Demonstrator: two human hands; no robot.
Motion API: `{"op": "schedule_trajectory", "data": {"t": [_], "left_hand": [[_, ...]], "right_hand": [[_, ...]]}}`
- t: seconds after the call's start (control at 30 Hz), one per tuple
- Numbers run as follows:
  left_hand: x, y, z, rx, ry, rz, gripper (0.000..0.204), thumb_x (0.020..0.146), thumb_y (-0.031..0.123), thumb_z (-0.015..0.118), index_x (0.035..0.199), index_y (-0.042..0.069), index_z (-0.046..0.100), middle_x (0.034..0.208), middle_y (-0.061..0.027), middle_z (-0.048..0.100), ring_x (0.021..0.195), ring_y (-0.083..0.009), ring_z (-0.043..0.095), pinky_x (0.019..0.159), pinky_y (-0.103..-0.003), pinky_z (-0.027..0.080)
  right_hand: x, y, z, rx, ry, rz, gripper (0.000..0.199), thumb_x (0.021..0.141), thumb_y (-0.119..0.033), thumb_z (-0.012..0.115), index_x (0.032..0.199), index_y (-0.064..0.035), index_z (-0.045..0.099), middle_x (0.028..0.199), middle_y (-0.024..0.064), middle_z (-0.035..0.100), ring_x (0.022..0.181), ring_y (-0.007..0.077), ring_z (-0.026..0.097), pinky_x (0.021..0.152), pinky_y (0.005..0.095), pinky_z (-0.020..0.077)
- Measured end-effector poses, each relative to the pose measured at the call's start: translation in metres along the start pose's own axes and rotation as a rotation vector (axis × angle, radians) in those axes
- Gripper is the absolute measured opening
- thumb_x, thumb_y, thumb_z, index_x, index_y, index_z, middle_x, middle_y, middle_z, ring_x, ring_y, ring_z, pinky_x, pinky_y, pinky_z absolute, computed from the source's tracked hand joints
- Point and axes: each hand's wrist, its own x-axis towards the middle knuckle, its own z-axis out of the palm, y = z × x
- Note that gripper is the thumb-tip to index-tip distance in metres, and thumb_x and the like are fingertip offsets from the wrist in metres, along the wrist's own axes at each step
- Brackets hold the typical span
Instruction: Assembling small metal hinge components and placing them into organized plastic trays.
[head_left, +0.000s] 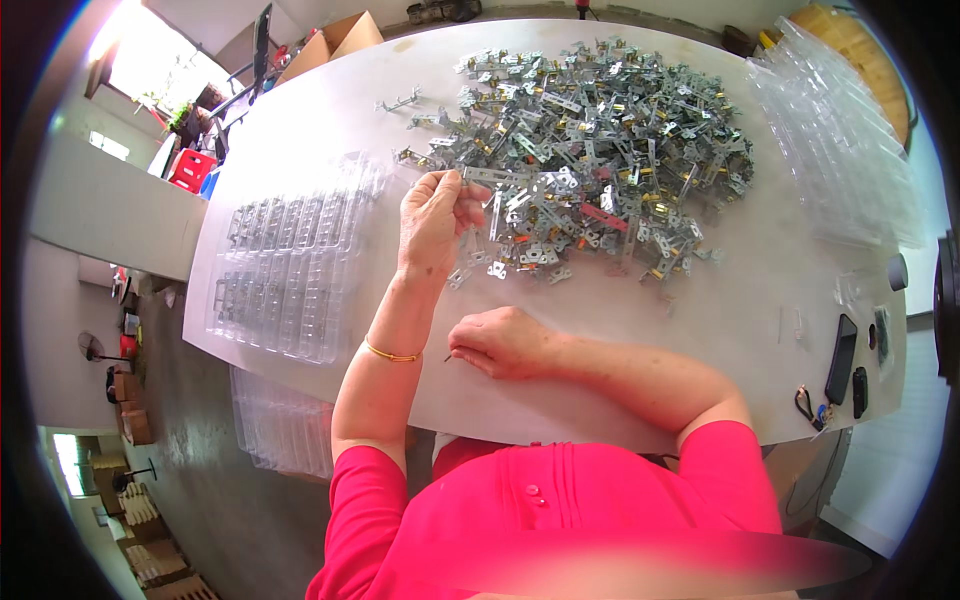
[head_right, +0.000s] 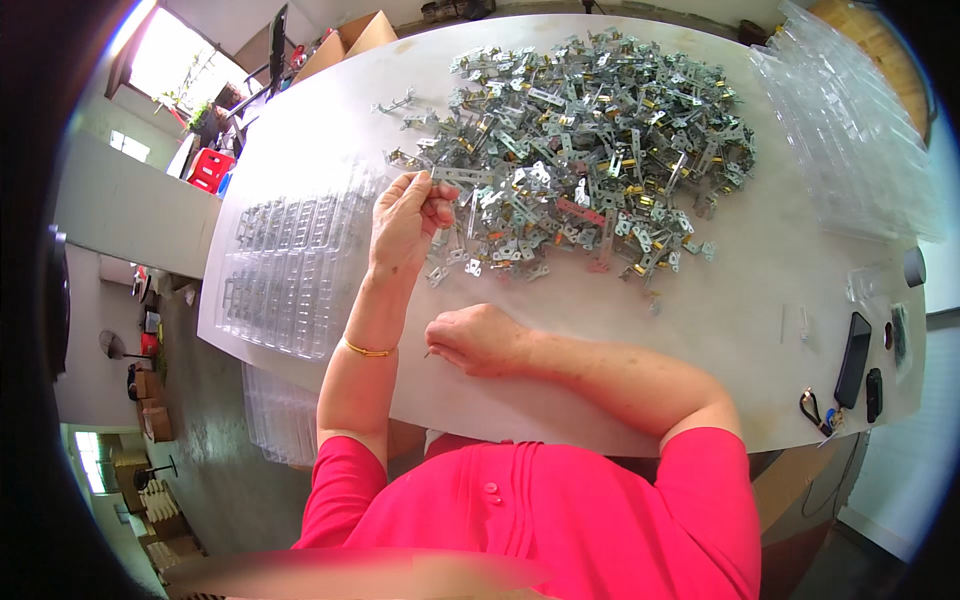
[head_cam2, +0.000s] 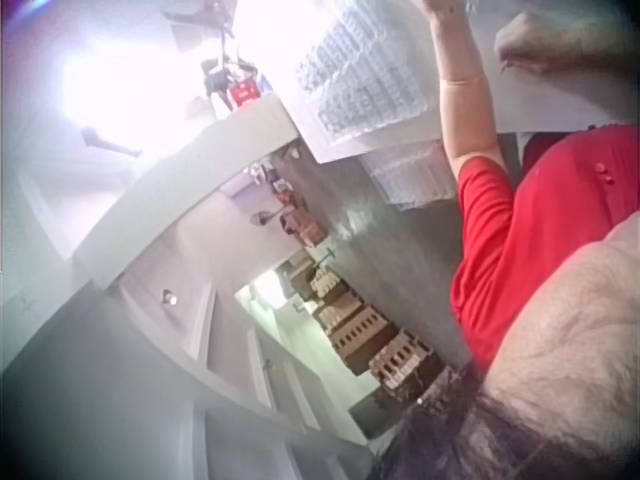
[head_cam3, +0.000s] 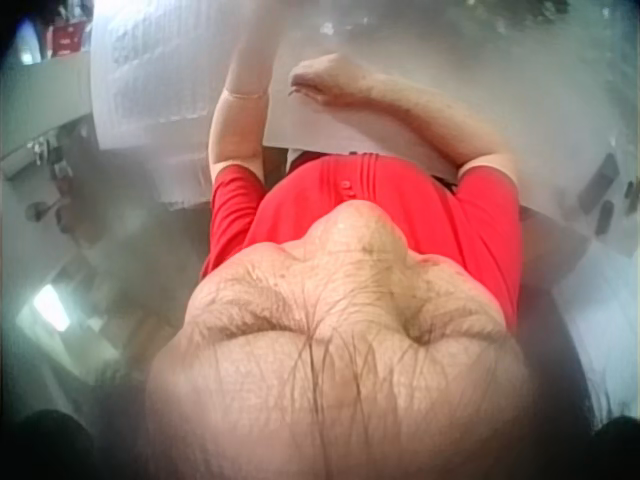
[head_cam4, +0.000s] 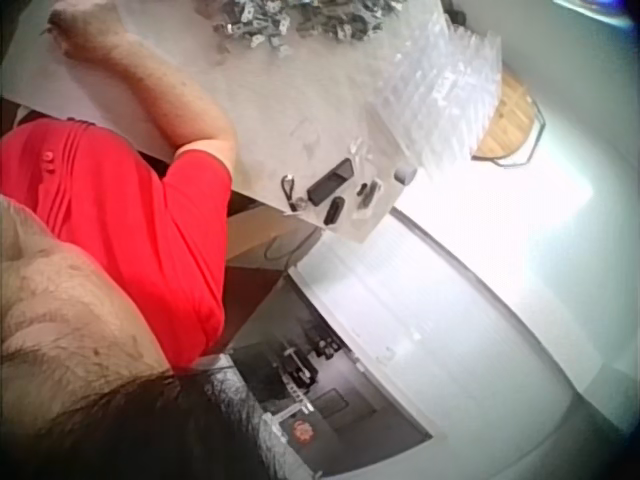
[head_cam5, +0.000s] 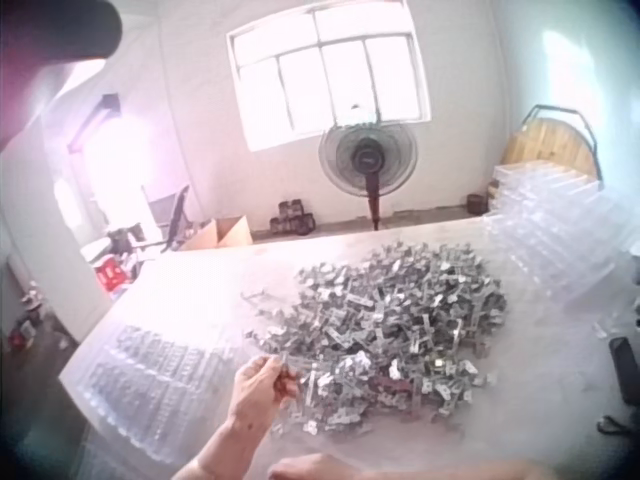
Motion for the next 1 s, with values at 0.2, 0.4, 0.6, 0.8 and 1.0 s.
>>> {"op": "schedule_trajectory", "data": {"t": [0.2, 0.4, 0.6, 0.8, 1.0], "left_hand": [[0.013, -0.013, -0.008, 0.080, 0.002, -0.066, 0.020, 0.105, 0.018, 0.050, 0.102, -0.001, 0.056, 0.086, -0.0137, 0.071, 0.060, -0.0117, 0.061, 0.058, -0.026, 0.050], [0.016, -0.016, -0.005, 0.107, 0.015, -0.164, 0.020, 0.099, 0.006, 0.048, 0.114, -0.006, 0.053, 0.092, -0.0138, 0.069, 0.067, -0.0139, 0.064, 0.064, -0.028, 0.055], [0.009, -0.012, -0.002, 0.069, -0.009, -0.096, 0.030, 0.095, 0.000, 0.047, 0.124, -0.004, 0.054, 0.089, -0.0097, 0.064, 0.071, -0.0137, 0.065, 0.067, -0.031, 0.059], [0.006, -0.008, -0.005, 0.028, -0.133, -0.179, 0.034, 0.091, -0.004, 0.049, 0.121, 0.002, 0.064, 0.089, -0.0078, 0.061, 0.073, -0.0121, 0.064, 0.070, -0.030, 0.061], [-0.002, -0.006, -0.006, 0.377, -0.212, -0.016, 0.037, 0.086, -0.003, 0.058, 0.121, 0.005, 0.066, 0.096, -0.0064, 0.056, 0.082, -0.0104, 0.061, 0.075, -0.026, 0.055]], "right_hand": [[-0.001, -0.003, -0.003, -0.016, -0.049, 0.047, 0.012, 0.094, -0.020, 0.060, 0.096, -0.0082, 0.060, 0.091, 0.0119, 0.064, 0.083, 0.0351, 0.066, 0.071, 0.0448, 0.0529], [0.000, -0.003, -0.004, -0.060, -0.084, 0.047, 0.014, 0.094, -0.022, 0.060, 0.097, -0.0085, 0.059, 0.091, 0.0120, 0.064, 0.084, 0.0352, 0.066, 0.071, 0.0456, 0.0531], [0.000, -0.001, -0.002, -0.065, -0.053, 0.029, 0.013, 0.094, -0.021, 0.060, 0.097, -0.0084, 0.059, 0.092, 0.0118, 0.064, 0.084, 0.0352, 0.066, 0.072, 0.0455, 0.0531], [-0.001, -0.001, -0.001, -0.066, -0.079, 0.044, 0.011, 0.094, -0.018, 0.061, 0.102, -0.0101, 0.061, 0.094, 0.0099, 0.064, 0.086, 0.0323, 0.065, 0.074, 0.0424, 0.0536], [0.000, -0.002, 0.000, -0.053, -0.075, 0.058, 0.009, 0.094, -0.017, 0.061, 0.100, -0.0098, 0.062, 0.092, 0.0103, 0.064, 0.085, 0.0331, 0.065, 0.073, 0.0434, 0.0531]]}}
